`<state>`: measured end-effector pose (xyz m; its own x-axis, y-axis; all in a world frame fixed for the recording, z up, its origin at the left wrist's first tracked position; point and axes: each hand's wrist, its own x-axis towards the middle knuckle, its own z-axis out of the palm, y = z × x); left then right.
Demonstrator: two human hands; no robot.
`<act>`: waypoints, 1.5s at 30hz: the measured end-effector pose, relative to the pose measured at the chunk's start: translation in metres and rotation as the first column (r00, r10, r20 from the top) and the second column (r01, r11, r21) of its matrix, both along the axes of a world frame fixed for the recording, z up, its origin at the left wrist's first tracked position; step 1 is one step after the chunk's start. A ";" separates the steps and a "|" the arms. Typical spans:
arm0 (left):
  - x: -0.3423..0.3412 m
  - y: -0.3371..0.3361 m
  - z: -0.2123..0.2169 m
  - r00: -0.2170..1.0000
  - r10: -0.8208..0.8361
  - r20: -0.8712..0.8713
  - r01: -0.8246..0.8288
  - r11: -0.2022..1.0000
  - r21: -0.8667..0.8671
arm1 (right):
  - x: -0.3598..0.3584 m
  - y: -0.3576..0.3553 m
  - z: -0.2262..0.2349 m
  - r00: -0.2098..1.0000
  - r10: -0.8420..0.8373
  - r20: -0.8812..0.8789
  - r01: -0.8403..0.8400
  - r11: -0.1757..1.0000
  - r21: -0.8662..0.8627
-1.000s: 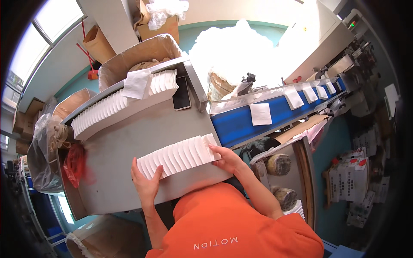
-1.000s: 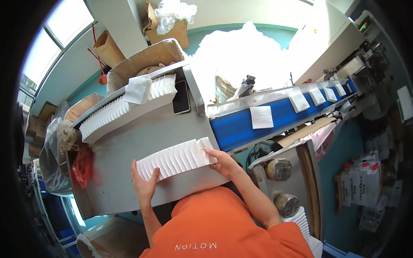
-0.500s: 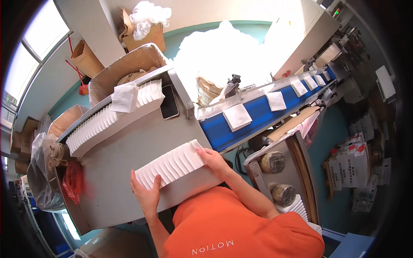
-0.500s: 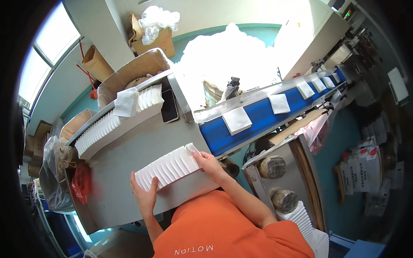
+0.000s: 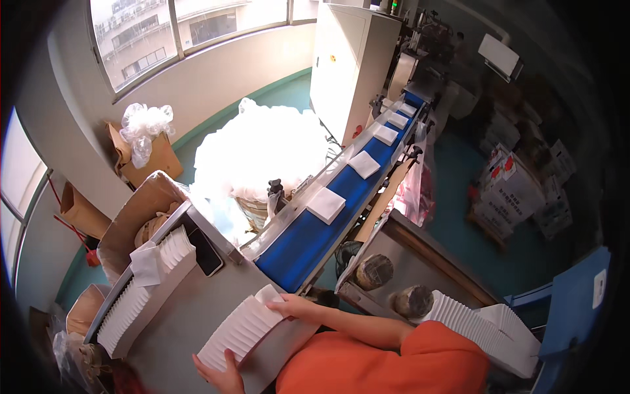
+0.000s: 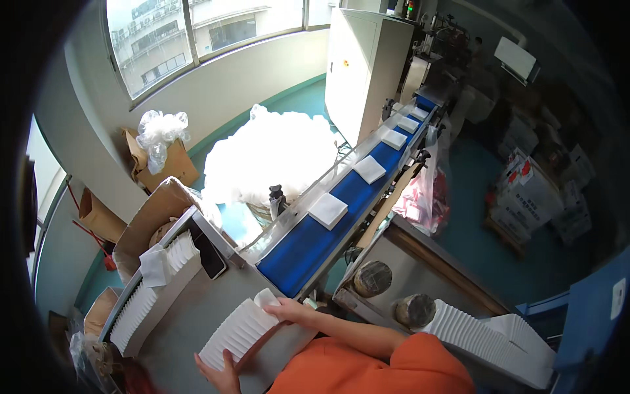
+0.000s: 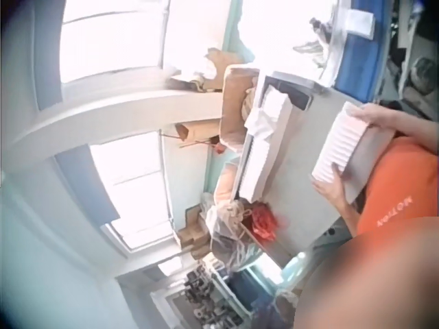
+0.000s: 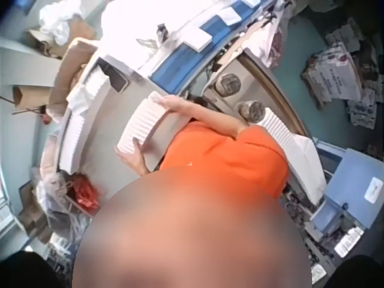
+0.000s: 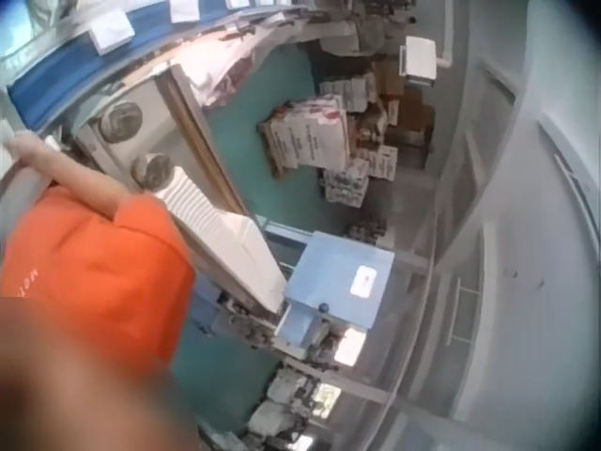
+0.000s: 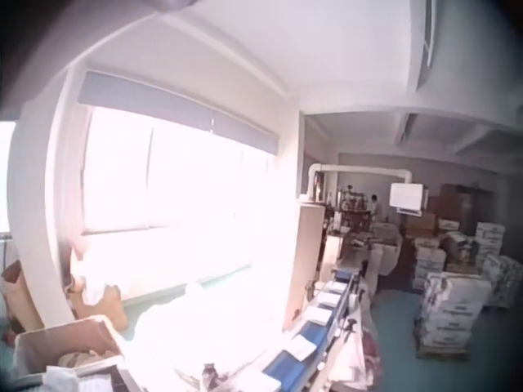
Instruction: Inspecting, counting, and organizing stacks of folded paper before loading them into a processing machine.
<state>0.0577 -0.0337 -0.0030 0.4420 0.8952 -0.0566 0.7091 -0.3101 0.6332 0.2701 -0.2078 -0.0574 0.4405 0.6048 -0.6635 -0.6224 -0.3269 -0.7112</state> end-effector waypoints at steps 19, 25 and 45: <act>0.002 -0.005 0.006 0.995 -0.079 0.055 0.071 0.988 0.135 | 0.010 -0.015 -0.030 0.988 0.067 0.141 -0.081 0.992 0.092; 0.006 -0.009 -0.006 0.990 -0.133 0.040 0.126 0.983 0.134 | -0.010 0.019 0.043 0.792 0.210 0.574 -0.133 0.976 -0.174; 0.025 -0.021 -0.002 0.996 -0.086 0.031 0.086 0.996 0.002 | -0.021 0.024 0.023 0.926 0.090 0.366 -0.098 0.995 0.002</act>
<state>0.0829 -0.0547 -0.0051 0.5188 0.8539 -0.0409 0.6598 -0.3695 0.6544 0.2495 -0.1842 -0.0349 0.5907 0.6665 -0.4548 -0.2852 -0.3548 -0.8904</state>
